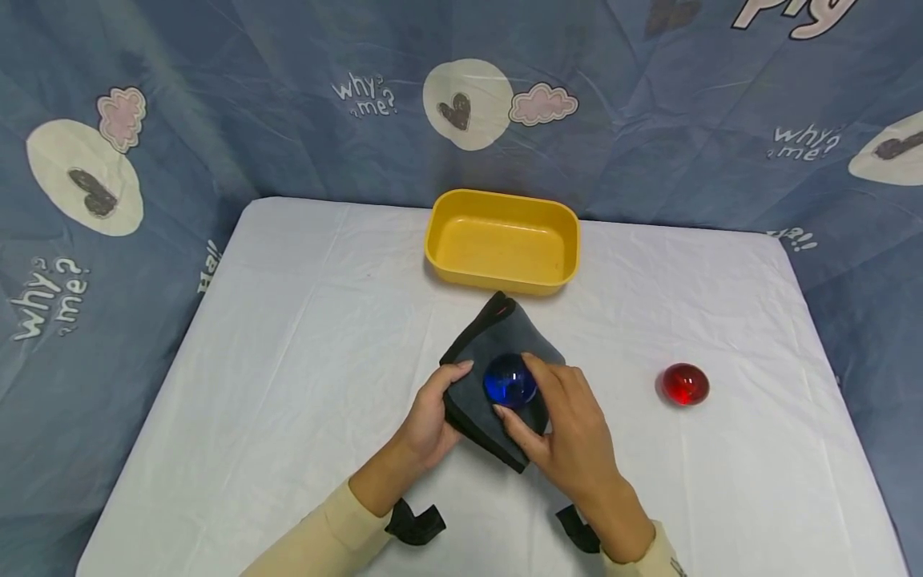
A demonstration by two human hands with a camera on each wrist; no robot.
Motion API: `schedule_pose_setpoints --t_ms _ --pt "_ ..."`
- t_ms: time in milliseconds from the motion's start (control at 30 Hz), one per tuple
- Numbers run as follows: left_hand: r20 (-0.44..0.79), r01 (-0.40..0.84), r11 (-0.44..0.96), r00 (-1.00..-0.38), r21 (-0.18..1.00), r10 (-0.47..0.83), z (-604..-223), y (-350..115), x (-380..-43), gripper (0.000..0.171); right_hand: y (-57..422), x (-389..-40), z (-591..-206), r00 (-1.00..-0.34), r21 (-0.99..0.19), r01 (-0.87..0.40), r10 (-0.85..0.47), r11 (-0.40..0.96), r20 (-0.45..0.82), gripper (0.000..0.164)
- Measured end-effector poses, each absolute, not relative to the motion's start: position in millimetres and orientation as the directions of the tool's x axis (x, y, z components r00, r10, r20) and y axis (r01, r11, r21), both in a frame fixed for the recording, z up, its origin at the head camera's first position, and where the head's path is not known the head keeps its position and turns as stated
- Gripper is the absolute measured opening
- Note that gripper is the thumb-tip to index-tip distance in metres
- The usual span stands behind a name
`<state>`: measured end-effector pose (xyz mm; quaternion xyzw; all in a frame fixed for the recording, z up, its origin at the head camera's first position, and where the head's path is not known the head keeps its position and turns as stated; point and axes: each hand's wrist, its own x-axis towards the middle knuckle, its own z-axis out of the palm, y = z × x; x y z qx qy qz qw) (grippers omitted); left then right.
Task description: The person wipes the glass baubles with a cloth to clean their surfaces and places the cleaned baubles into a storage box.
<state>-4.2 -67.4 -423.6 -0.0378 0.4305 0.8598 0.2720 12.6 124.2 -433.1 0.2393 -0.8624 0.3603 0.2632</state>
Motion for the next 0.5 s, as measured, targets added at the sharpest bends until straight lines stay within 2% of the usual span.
schedule_pose_setpoints --t_ms 200,367,500 --pt "-0.297 -0.518 -0.433 -0.825 0.738 0.481 -426.2 -69.2 -2.1 0.062 126.4 12.1 -431.9 -0.774 -0.513 -0.576 -0.222 0.636 0.594 0.059" --pt "-0.29 -0.514 -0.442 -0.827 0.735 0.481 -426.4 -68.2 -1.8 0.061 127.5 11.2 -431.5 -0.786 -0.524 -0.563 -0.218 0.639 0.579 0.059" --pt "-0.294 -0.518 -0.453 -0.829 0.726 0.476 -426.0 -68.7 -2.6 0.06 127.6 12.5 -430.9 -0.806 -0.535 -0.545 -0.227 0.646 0.547 0.066"
